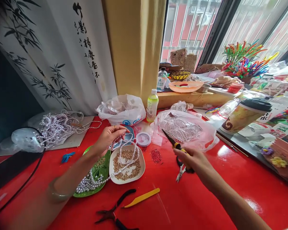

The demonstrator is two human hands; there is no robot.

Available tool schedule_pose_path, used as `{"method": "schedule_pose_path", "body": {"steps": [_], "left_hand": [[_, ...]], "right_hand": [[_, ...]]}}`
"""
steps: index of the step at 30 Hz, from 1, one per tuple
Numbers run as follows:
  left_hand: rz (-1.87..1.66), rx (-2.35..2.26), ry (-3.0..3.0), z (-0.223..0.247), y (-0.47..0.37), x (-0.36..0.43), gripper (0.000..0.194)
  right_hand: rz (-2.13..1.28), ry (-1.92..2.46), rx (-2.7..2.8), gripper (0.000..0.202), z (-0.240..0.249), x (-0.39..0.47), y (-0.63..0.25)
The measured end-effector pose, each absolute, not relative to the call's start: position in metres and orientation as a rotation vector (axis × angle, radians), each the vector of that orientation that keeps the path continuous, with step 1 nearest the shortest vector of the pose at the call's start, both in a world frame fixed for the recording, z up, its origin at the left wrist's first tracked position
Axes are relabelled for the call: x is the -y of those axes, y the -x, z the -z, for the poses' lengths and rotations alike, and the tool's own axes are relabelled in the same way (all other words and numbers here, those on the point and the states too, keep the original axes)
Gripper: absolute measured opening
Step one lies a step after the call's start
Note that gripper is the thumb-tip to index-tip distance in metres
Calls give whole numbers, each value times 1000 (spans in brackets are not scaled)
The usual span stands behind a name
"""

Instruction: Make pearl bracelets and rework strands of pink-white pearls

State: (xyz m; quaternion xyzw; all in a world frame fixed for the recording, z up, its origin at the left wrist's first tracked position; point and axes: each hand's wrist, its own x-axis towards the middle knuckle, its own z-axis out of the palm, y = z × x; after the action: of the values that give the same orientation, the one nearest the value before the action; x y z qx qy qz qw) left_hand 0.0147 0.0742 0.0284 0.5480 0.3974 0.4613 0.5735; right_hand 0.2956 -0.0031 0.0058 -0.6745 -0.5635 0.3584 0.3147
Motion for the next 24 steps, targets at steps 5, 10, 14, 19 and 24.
{"method": "schedule_pose_path", "body": {"steps": [5, 10, 14, 19, 24], "left_hand": [[-1082, -896, -1286, -28, -15, -73, 17], [-1044, -917, -1343, -29, -17, -70, 19], [-1043, -945, -1366, -30, -18, -69, 20], [-990, -945, -1368, -29, -19, -68, 19], [-933, -903, -1431, -29, -20, -65, 15]], "right_hand": [[-1553, 1341, 1134, 35, -12, 23, -261], [-1683, 1148, 1126, 22, -21, 23, -236], [-1526, 1253, 1378, 19, -28, 18, -218], [-1386, 1327, 1545, 24, -31, 9, -201], [-1294, 1270, 1629, 14, -34, -1, -193]]}}
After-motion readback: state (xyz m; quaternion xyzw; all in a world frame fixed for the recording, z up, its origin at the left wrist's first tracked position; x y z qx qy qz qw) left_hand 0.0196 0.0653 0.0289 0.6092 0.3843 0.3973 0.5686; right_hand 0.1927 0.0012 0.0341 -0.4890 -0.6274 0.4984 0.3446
